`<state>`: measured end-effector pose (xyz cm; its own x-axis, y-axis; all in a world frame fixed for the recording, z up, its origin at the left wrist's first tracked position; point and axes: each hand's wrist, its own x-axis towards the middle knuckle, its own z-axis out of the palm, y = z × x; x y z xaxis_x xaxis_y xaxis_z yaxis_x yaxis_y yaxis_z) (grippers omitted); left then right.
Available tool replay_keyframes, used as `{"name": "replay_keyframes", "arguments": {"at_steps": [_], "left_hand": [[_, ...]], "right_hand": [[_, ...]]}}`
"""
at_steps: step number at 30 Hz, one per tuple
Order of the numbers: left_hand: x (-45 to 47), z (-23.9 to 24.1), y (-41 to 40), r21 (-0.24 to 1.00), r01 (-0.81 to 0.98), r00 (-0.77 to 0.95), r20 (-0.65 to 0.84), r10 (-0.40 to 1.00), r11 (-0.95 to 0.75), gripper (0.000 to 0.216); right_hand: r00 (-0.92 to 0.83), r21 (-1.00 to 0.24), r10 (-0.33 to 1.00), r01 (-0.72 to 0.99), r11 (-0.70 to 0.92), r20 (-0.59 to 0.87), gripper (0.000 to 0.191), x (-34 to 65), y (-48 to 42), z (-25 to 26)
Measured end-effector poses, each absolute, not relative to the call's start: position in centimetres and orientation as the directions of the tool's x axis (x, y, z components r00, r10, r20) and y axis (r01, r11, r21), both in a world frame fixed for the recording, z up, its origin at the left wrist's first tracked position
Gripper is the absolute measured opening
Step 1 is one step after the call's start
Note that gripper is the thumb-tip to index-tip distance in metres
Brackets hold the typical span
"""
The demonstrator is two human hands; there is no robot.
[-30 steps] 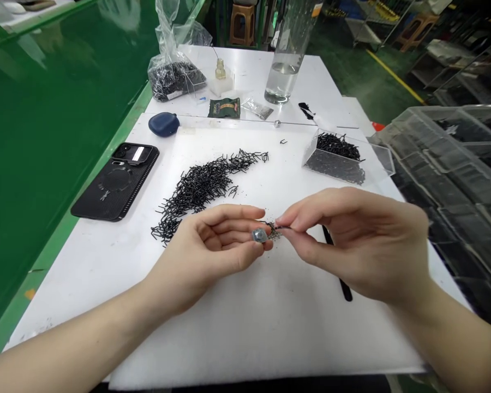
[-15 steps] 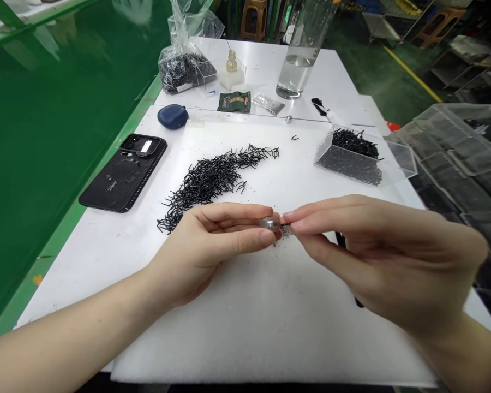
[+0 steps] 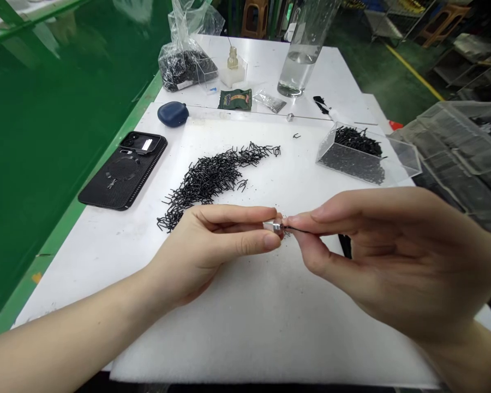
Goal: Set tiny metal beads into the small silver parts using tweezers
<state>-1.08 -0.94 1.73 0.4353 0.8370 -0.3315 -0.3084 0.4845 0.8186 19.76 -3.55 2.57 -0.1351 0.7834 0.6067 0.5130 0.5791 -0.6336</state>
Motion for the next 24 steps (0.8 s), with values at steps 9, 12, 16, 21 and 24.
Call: {"name": "replay_keyframes", "arguments": {"at_steps": [9, 12, 16, 21, 24], "left_hand": [[-0.98, 1.42, -0.79, 0.828, -0.303, 0.434, -0.320, 0.842, 0.471, 0.022], [-0.94, 1.35, -0.86, 0.831, -0.294, 0.430, -0.327, 0.842, 0.473, 0.024], [-1.03, 1.35, -0.94, 0.843, -0.266, 0.416, -0.336, 0.845, 0.466, 0.024], [-1.18, 1.30, -0.97, 0.864, -0.232, 0.400, -0.333, 0.854, 0.446, 0.023], [-1.26, 1.25, -1.02, 0.884, -0.196, 0.400, -0.324, 0.857, 0.426, 0.022]], "right_hand": [[-0.172, -0.617, 0.739, 0.448, 0.647, 0.651, 0.045, 19.84, -3.20, 2.66], [-0.175, -0.591, 0.732, 0.482, 0.646, 0.658, 0.044, 19.98, -3.29, 2.61], [-0.195, -0.553, 0.726, 0.530, 0.644, 0.659, 0.037, 20.12, -3.38, 2.69], [-0.225, -0.493, 0.704, 0.573, 0.655, 0.673, 0.032, 20.02, -3.24, 3.10], [-0.222, -0.547, 0.730, 0.533, 0.646, 0.646, 0.032, 19.99, -3.16, 3.26]]}}
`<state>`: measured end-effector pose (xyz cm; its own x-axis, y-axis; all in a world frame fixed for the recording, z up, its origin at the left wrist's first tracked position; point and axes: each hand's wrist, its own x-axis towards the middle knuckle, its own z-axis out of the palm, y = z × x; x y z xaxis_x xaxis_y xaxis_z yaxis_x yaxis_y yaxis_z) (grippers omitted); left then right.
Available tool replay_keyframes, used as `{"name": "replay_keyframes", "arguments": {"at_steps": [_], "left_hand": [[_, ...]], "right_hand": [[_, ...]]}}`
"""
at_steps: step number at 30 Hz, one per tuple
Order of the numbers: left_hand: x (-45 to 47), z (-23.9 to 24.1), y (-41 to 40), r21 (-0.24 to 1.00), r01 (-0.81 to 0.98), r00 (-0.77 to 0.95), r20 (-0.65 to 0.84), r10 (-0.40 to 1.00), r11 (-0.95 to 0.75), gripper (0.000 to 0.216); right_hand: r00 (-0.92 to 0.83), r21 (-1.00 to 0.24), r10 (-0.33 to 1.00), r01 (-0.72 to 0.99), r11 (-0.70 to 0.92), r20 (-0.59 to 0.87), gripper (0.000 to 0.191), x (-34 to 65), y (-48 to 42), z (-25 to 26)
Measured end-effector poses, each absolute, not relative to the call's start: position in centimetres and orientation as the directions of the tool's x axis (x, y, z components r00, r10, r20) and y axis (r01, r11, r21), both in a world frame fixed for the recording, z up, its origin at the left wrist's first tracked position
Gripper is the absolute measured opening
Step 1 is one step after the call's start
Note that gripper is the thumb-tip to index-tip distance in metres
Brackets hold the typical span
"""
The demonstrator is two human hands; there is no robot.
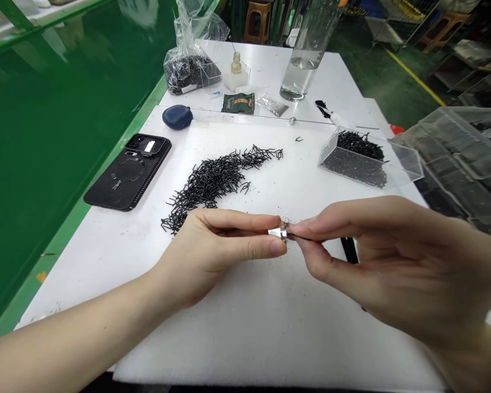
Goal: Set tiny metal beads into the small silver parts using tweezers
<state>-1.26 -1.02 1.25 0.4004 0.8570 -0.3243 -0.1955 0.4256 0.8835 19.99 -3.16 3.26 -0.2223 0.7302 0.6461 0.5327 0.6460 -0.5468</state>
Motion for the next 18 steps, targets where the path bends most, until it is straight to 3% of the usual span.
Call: {"name": "replay_keyframes", "arguments": {"at_steps": [6, 18], "left_hand": [[-1.43, 1.18, -1.16, 0.888, -0.227, 0.451, -0.269, 0.851, 0.401, 0.022], [-1.56, 1.30, -1.18, 0.882, -0.234, 0.465, -0.267, 0.844, 0.409, 0.024]], "right_hand": [[-0.250, -0.614, 0.771, 0.484, 0.624, 0.586, 0.035, 20.21, -3.17, 3.37], [-0.276, -0.597, 0.766, 0.495, 0.631, 0.581, 0.028, 20.20, -3.34, 3.48]]}}
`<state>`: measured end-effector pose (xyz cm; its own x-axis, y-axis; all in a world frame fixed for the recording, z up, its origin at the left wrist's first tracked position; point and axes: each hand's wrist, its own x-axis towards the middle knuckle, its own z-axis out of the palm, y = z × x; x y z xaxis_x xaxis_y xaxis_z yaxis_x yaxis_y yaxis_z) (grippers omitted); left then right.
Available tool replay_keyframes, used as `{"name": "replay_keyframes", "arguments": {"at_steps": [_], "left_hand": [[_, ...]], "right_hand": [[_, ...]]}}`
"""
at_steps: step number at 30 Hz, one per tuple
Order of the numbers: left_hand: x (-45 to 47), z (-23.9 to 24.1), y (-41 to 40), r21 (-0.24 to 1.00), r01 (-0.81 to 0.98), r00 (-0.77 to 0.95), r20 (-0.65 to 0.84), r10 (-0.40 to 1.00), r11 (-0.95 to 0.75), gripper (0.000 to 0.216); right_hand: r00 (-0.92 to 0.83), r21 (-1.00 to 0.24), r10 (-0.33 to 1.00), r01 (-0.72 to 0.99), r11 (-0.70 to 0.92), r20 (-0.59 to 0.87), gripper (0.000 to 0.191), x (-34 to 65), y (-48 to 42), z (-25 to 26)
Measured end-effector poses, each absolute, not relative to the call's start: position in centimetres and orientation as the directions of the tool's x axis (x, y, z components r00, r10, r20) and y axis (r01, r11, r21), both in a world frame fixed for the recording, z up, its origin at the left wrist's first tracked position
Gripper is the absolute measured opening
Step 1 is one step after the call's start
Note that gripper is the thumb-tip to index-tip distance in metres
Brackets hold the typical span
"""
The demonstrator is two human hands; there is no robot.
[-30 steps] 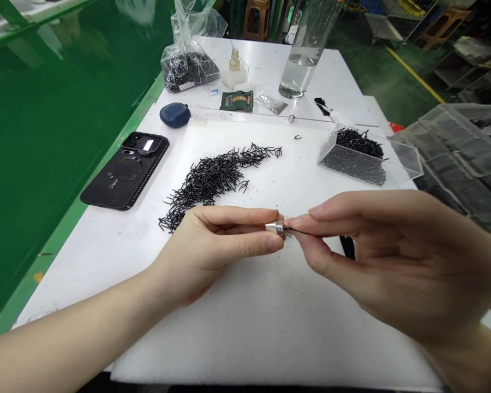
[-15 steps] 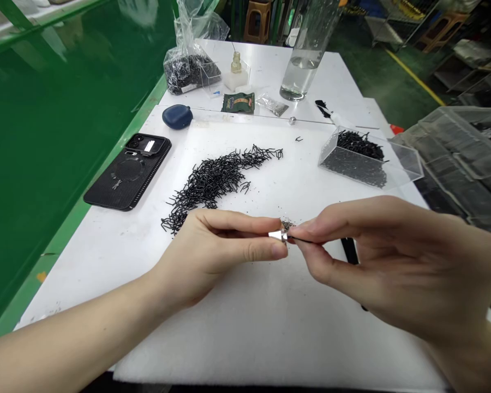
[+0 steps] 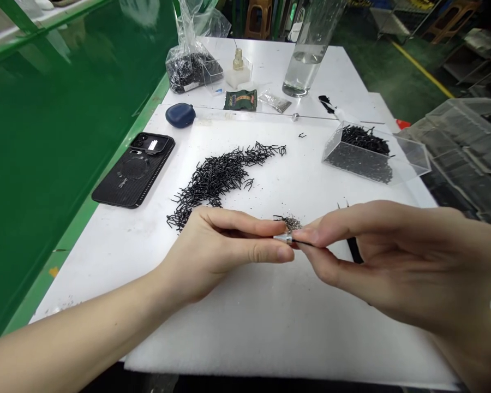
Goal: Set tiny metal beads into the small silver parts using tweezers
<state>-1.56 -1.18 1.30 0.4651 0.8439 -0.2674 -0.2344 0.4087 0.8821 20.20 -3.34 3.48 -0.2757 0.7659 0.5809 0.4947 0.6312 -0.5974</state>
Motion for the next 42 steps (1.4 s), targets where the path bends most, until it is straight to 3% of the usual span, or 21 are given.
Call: {"name": "replay_keyframes", "arguments": {"at_steps": [4, 8, 16, 25, 31, 42], "left_hand": [[-1.5, 1.4, -1.2, 0.880, -0.240, 0.477, -0.261, 0.839, 0.410, 0.023], [-1.5, 1.5, -1.2, 0.884, -0.239, 0.474, -0.256, 0.842, 0.403, 0.023], [-1.4, 1.4, -1.2, 0.884, -0.244, 0.459, -0.256, 0.850, 0.398, 0.023], [-1.4, 1.1, -1.5, 0.873, -0.292, 0.456, -0.233, 0.859, 0.391, 0.024], [-1.4, 1.1, -1.4, 0.890, -0.281, 0.437, -0.214, 0.874, 0.359, 0.023], [-1.4, 1.2, -1.5, 0.917, -0.249, 0.433, -0.184, 0.883, 0.313, 0.022]], "right_hand": [[-0.245, -0.611, 0.777, 0.500, 0.614, 0.580, 0.017, 20.1, -3.3, 3.2], [-0.279, -0.585, 0.739, 0.467, 0.663, 0.614, 0.031, 19.8, -3.1, 3.5], [-0.269, -0.614, 0.727, 0.399, 0.681, 0.631, 0.039, 20.0, -2.9, 3.3], [-0.236, -0.670, 0.778, 0.402, 0.624, 0.582, 0.028, 20.2, -3.0, 2.5], [-0.263, -0.701, 0.746, 0.258, 0.665, 0.612, 0.050, 20.3, -2.7, 2.2], [-0.256, -0.750, 0.771, 0.195, 0.632, 0.583, 0.052, 20.2, -2.5, 2.0]]}}
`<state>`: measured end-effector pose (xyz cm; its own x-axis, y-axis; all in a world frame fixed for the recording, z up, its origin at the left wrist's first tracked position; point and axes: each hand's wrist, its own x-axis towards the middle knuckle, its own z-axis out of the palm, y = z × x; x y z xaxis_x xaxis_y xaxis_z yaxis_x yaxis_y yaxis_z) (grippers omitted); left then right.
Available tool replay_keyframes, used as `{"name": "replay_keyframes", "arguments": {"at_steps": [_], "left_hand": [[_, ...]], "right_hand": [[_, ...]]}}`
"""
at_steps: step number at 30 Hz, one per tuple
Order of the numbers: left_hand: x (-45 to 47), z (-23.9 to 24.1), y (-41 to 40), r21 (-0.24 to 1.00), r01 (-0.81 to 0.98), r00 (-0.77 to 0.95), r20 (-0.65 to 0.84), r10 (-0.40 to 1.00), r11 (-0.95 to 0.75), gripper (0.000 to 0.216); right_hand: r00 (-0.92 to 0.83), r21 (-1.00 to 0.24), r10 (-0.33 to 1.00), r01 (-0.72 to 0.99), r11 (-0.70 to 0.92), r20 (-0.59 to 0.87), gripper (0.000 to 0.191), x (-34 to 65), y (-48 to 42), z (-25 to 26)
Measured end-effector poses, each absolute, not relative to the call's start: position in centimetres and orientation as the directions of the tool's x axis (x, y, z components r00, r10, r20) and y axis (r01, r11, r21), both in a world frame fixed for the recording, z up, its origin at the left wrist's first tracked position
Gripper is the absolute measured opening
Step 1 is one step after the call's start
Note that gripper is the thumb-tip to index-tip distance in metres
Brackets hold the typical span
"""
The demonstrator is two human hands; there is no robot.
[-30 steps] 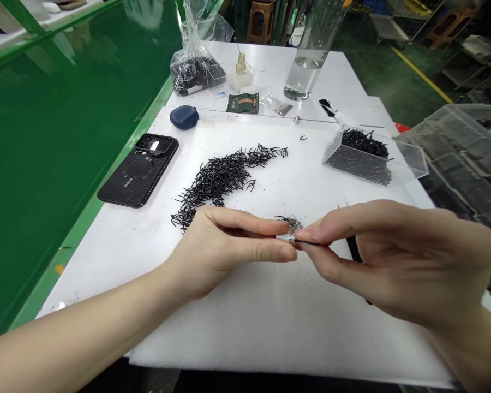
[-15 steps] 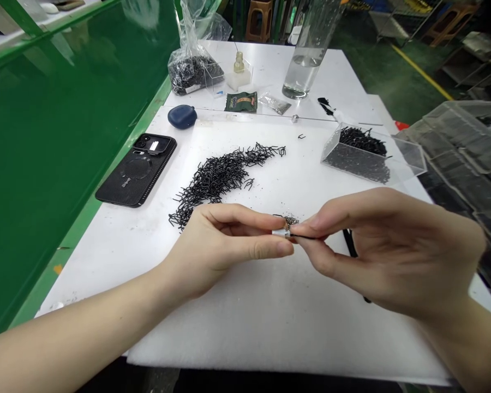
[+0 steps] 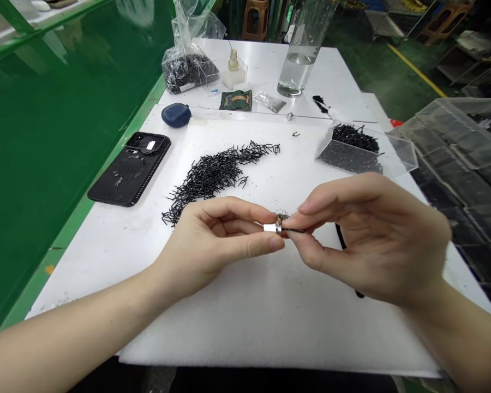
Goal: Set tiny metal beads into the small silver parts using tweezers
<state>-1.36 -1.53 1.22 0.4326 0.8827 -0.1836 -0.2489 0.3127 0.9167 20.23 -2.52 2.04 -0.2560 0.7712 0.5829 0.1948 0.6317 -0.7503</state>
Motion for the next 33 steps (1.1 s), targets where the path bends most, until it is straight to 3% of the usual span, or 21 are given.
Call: {"name": "replay_keyframes", "arguments": {"at_steps": [6, 9, 12, 18, 27, 30, 33], "left_hand": [[-1.1, 1.4, -1.6, 0.944, -0.213, 0.326, -0.175, 0.929, 0.252, 0.020], [-0.9, 1.7, -1.9, 0.997, -0.076, 0.299, 0.041, 0.953, -0.018, 0.016], [-0.8, 1.8, -2.4, 0.953, 0.098, 0.375, 0.233, 0.897, -0.288, 0.014], [-0.8, 0.8, -2.7, 0.778, 0.298, 0.578, 0.314, 0.754, -0.552, 0.003], [-1.0, 0.5, -3.1, 0.654, 0.399, 0.564, 0.378, 0.734, -0.643, 0.009], [-1.0, 1.0, -3.3, 0.646, 0.437, 0.488, 0.414, 0.768, -0.626, 0.025], [-1.1, 1.1, -3.3, 0.725, 0.359, 0.433, 0.428, 0.793, -0.588, 0.047]], "right_hand": [[-0.042, -0.907, 0.912, 0.090, 0.411, 0.409, 0.043, 21.1, -1.3, 2.4], [-0.025, -0.919, 0.922, 0.079, 0.387, 0.387, 0.036, 21.6, -0.7, 2.2], [-0.052, -0.895, 0.902, 0.114, 0.431, 0.428, 0.033, 21.7, -0.4, 1.9], [-0.080, -0.874, 0.879, 0.098, 0.476, 0.470, 0.038, 21.5, -0.4, 1.6], [-0.122, -0.875, 0.877, 0.089, 0.475, 0.464, 0.040, 21.6, -0.4, 1.6], [-0.122, -0.911, 0.912, 0.086, 0.403, 0.392, 0.039, 21.6, -0.5, 1.8], [-0.139, -0.942, 0.937, 0.054, 0.331, 0.321, 0.034, 21.4, -0.7, 2.0]]}}
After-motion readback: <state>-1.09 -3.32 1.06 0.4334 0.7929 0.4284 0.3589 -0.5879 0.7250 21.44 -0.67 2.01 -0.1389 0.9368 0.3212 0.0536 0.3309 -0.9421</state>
